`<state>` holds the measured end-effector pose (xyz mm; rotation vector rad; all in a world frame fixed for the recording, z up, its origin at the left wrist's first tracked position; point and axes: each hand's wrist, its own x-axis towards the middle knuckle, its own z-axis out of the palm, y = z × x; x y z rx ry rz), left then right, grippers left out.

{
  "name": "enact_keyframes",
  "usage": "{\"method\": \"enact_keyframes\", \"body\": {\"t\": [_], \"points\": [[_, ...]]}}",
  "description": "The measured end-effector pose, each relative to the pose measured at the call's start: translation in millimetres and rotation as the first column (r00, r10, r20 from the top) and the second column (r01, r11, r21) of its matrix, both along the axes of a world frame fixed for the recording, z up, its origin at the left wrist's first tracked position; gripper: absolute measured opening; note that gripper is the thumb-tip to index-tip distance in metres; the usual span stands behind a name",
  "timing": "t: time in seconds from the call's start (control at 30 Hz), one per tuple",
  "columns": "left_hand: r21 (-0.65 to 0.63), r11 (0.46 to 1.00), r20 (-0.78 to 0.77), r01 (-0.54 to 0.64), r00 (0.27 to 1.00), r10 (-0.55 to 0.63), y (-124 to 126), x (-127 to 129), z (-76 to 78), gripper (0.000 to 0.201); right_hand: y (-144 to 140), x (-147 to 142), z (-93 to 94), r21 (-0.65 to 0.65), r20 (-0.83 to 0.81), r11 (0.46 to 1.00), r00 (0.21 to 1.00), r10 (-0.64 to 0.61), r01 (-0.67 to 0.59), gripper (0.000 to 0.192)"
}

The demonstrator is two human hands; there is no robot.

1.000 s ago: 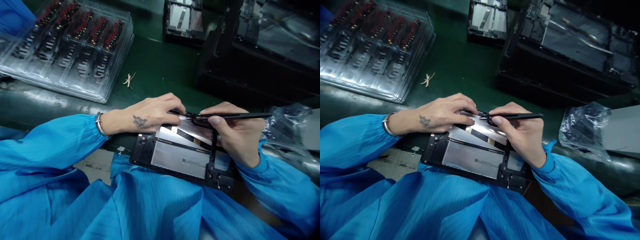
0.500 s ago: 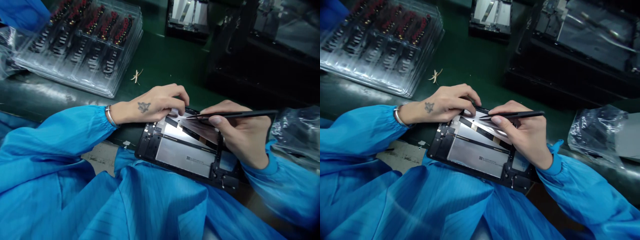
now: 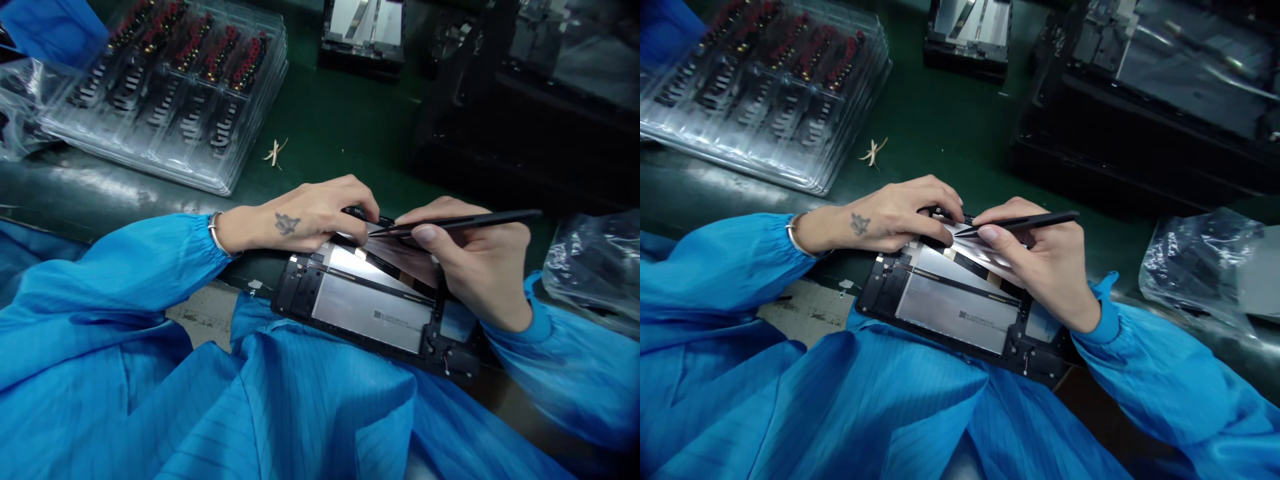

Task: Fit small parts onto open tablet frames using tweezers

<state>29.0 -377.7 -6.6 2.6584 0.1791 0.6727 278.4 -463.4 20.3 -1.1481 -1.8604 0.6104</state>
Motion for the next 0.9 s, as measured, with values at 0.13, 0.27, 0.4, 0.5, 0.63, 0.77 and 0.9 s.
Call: {"method": "enact_keyframes", "body": {"t": [0.13,0.27,0.4,0.5,0.63,0.77,0.9], "points": [[0.013,1.0,0.066,0.003,0.998,-0.004,0.6,-0.5,0.9,0.038,-1.2,1.3,0.3,0.007,-0.01,1.0,1.0,-0.007,0.007,0.009],[-0.009,0.998,0.106,-0.069,0.992,0.069,1.7,-0.9,-0.6,0.038,-3.6,-0.5,1.8,-0.012,0.033,0.999,0.999,0.04,-0.039,0.009],[0.003,0.997,0.125,-0.081,0.989,0.08,1.7,-0.6,-2.5,0.038,-5.2,-0.9,1.4,-0.016,0.034,0.995,0.994,0.102,-0.101,0.007],[0.012,0.997,0.126,-0.077,0.989,0.075,1.5,-0.6,-2.9,0.037,-6.0,0.1,1.6,-0.031,0.035,0.992,0.992,0.124,-0.123,0.009],[-0.001,0.998,0.102,-0.055,0.993,0.055,3.3,-1.9,-1.9,0.037,-6.3,-0.3,3.6,-0.066,0.048,0.99,0.991,0.127,-0.123,0.009],[0.005,0.999,0.092,-0.05,0.995,0.05,4.2,-2.6,-3.7,0.035,-4.9,-2.1,3.2,-0.089,0.041,0.988,0.991,0.127,-0.123,0.006],[0.013,0.996,0.024,-0.085,0.996,0.084,-4.4,-0.7,-4.8,0.031,-3.3,-1.8,-0.6,-0.109,0.022,0.984,0.989,0.144,-0.141,0.007]]}}
